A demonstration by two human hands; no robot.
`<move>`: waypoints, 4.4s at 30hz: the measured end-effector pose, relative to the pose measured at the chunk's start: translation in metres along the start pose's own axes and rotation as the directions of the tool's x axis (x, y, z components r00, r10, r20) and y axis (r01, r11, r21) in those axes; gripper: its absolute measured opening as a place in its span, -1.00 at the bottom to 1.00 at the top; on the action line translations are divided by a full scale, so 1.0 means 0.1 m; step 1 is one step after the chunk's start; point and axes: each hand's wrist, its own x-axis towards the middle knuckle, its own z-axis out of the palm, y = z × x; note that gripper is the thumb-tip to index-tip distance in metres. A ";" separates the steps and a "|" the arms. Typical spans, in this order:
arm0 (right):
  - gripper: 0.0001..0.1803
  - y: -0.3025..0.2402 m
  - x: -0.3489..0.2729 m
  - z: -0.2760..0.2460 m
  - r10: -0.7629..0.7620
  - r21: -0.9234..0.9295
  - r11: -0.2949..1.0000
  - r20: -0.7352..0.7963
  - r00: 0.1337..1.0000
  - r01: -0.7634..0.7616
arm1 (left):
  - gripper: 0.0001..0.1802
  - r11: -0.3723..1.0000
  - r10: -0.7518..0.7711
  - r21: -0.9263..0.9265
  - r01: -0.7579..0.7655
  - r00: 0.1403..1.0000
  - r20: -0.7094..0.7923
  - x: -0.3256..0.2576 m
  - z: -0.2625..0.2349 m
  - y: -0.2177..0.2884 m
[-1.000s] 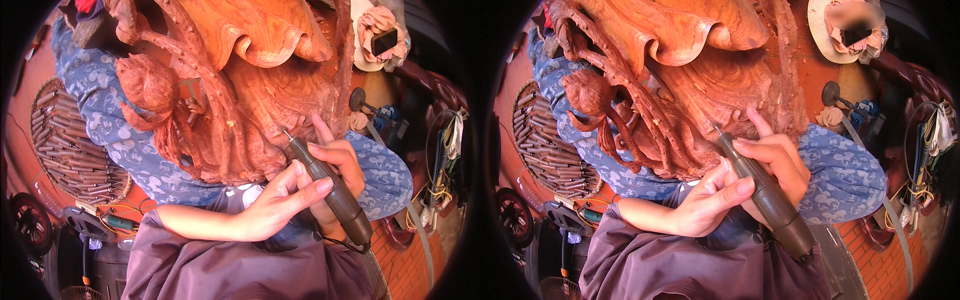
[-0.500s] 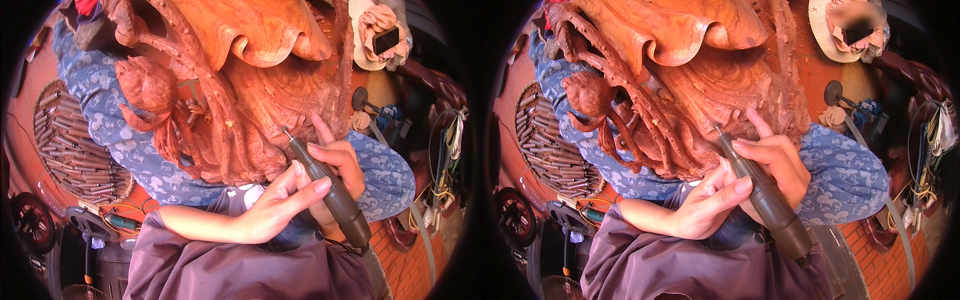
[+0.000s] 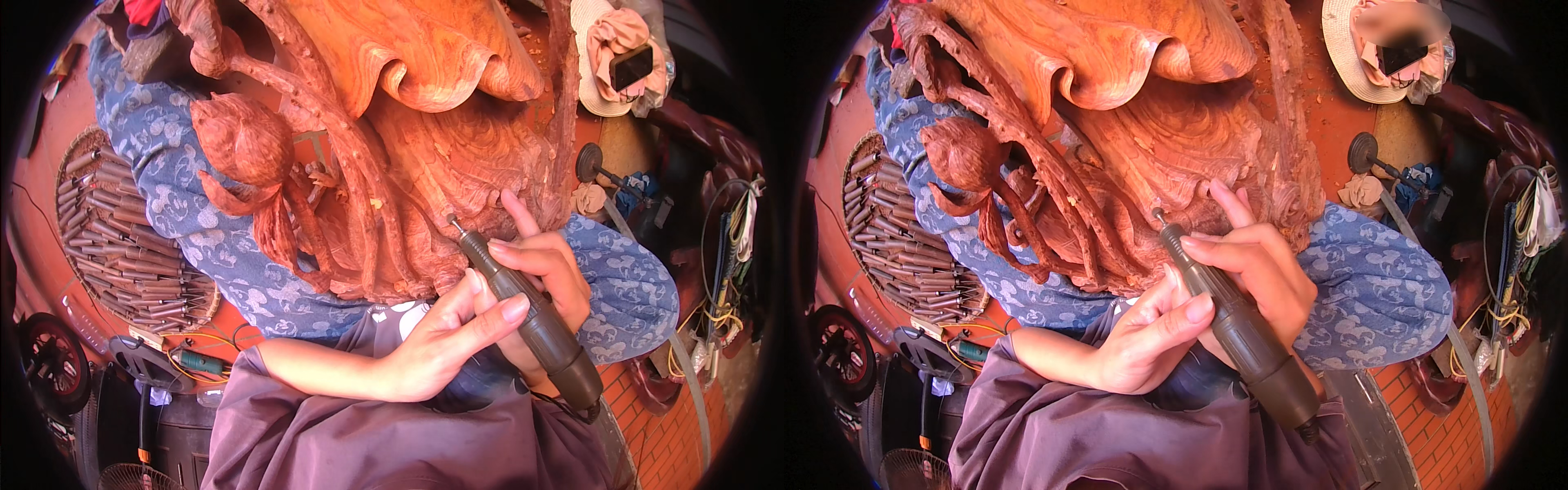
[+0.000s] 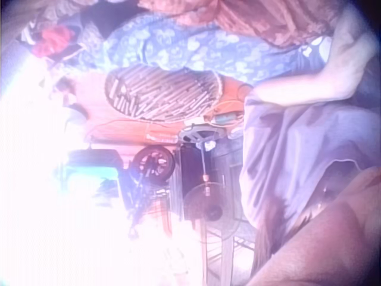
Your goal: The person carves a large reddish-brown wooden sculpture using a rotary power tool and then switches to a chisel and mallet. They refine surface details and remove wood shavings from the sculpture's intricate curves and crevices.
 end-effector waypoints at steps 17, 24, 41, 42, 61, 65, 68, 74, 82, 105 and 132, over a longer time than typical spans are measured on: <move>-0.77 -0.01 0.00 0.02 0.002 -0.049 0.999 0.000 1.000 -0.002 | -0.55 1.000 -0.005 -0.007 0.005 1.000 -0.012 -0.02 -0.02 0.00; -0.77 -0.03 0.02 -0.02 0.017 -0.011 1.000 -0.031 0.999 -0.017 | -0.59 0.999 -0.023 -0.039 0.022 1.000 -0.011 0.04 0.06 0.06; -0.77 -0.01 0.02 0.00 0.007 -0.007 1.000 -0.064 0.998 -0.007 | -0.66 0.999 -0.010 -0.037 0.009 1.000 -0.022 0.04 0.04 0.04; -0.77 -0.01 0.01 0.00 0.015 -0.011 1.000 -0.080 0.997 -0.015 | -0.67 0.999 -0.009 -0.031 0.009 1.000 -0.021 0.06 0.05 0.04; -0.78 -0.01 0.00 0.02 -0.012 -0.011 1.000 -0.079 0.997 0.011 | -0.64 1.000 -0.022 -0.019 0.022 0.999 -0.046 0.02 0.04 0.03; -0.80 -0.04 0.00 -0.01 0.005 -0.003 1.000 -0.088 0.996 -0.005 | -0.64 0.999 -0.027 -0.024 0.026 0.998 -0.050 0.06 0.07 0.01; -0.80 -0.02 -0.01 0.03 -0.025 -0.001 1.000 -0.121 0.992 0.025 | -0.65 1.000 -0.019 -0.021 0.018 0.999 -0.039 0.06 0.07 0.01; -0.81 -0.03 -0.04 0.04 -0.025 -0.014 1.000 -0.134 0.991 0.023 | -0.64 0.999 -0.012 0.031 0.013 0.999 -0.030 0.03 0.06 0.02; -0.82 -0.02 -0.02 0.08 -0.042 -0.027 0.999 -0.106 0.993 0.039 | -0.62 1.000 -0.006 0.008 0.007 0.995 -0.099 -0.03 0.05 0.03; -0.76 0.02 -0.05 -0.01 -0.043 -0.010 0.999 -0.059 0.997 0.042 | -0.63 1.000 0.013 0.014 -0.014 1.000 0.023 0.06 0.02 -0.02; -0.75 0.10 -0.10 0.02 -0.082 -0.016 0.997 -0.018 0.996 0.082 | -0.55 0.998 0.064 0.009 -0.065 0.996 0.066 0.10 0.03 -0.02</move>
